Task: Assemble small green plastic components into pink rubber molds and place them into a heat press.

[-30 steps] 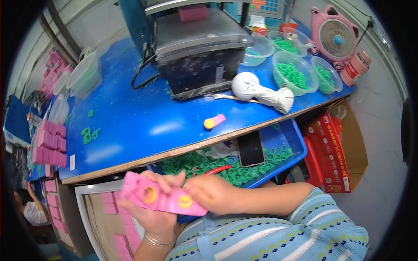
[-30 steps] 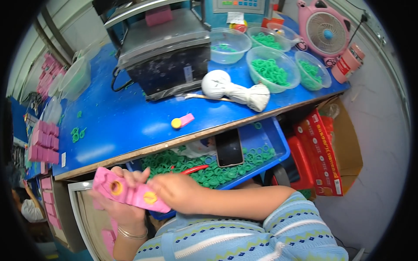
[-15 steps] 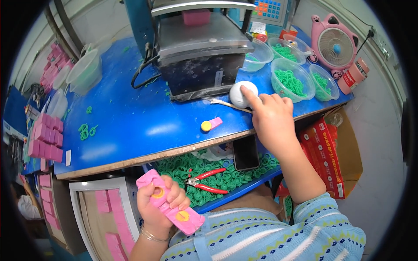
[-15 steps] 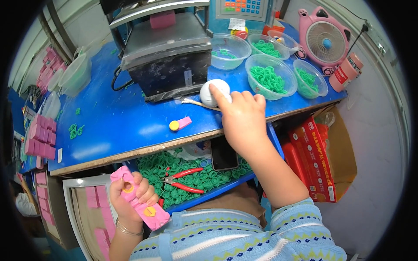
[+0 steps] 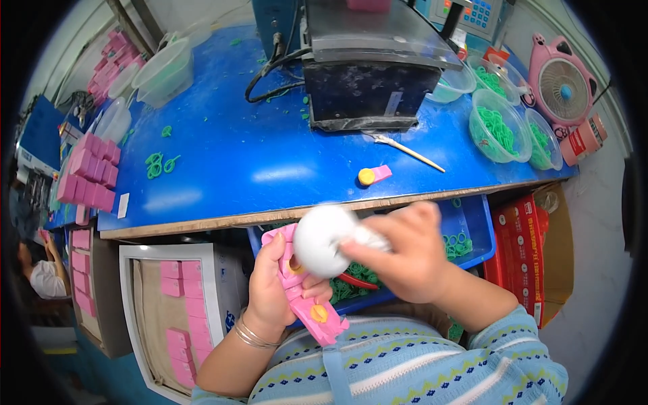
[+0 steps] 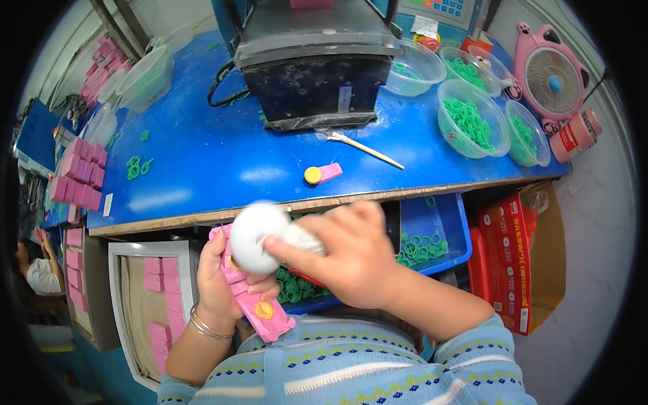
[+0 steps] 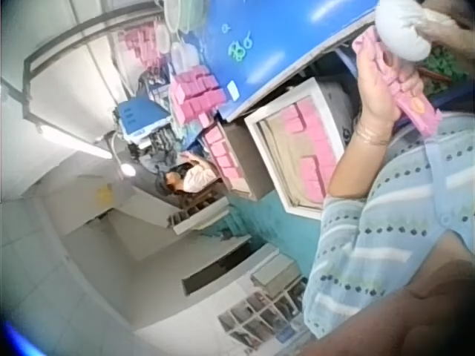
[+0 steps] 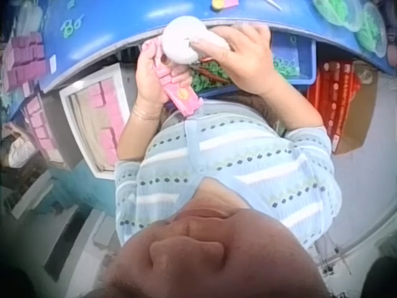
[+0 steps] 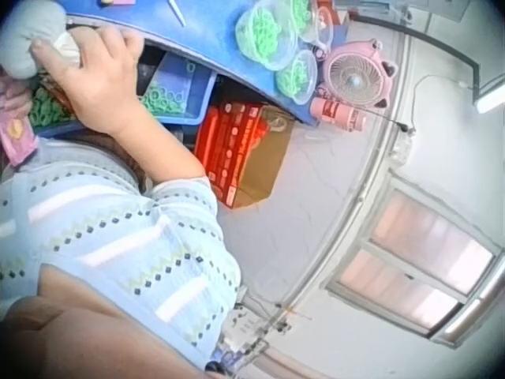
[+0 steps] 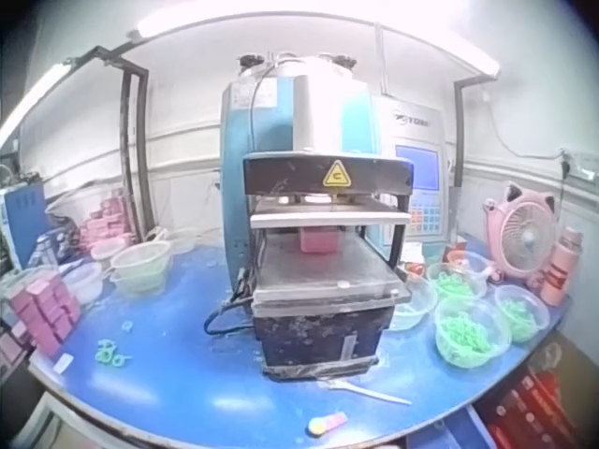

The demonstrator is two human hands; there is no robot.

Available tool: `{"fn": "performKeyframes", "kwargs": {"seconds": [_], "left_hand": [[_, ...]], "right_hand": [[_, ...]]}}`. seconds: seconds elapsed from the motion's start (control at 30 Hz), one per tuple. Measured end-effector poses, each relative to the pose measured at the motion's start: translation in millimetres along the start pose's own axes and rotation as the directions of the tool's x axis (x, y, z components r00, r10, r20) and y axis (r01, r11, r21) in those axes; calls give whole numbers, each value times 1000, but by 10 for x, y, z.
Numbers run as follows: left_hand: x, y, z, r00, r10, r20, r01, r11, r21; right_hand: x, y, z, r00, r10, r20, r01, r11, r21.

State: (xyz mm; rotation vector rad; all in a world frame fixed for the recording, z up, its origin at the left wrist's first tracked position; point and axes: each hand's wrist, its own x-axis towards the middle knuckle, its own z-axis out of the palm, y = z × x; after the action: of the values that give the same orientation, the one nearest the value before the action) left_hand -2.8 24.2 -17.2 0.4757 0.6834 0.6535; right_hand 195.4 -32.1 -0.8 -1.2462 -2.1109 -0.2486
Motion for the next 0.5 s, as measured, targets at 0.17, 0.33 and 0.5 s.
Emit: {"fn": "performKeyframes", "kwargs": {"seconds": [0.17,0.33,0.5], "left_hand": [[27,61,223,997,-70,-37,59,969,-241],[-44,4,-48,970,-105,219,144,975,-171],[4,-28,-220,940,-35,338,124,962,-245]], "right_hand": [[38,-146,-68,967,-6,-256,39,991,124],[-23,-16,41,997,30,-66,-33,998,-48],[-9,510,-181,926,298,-232,-366,860,-355]]}}
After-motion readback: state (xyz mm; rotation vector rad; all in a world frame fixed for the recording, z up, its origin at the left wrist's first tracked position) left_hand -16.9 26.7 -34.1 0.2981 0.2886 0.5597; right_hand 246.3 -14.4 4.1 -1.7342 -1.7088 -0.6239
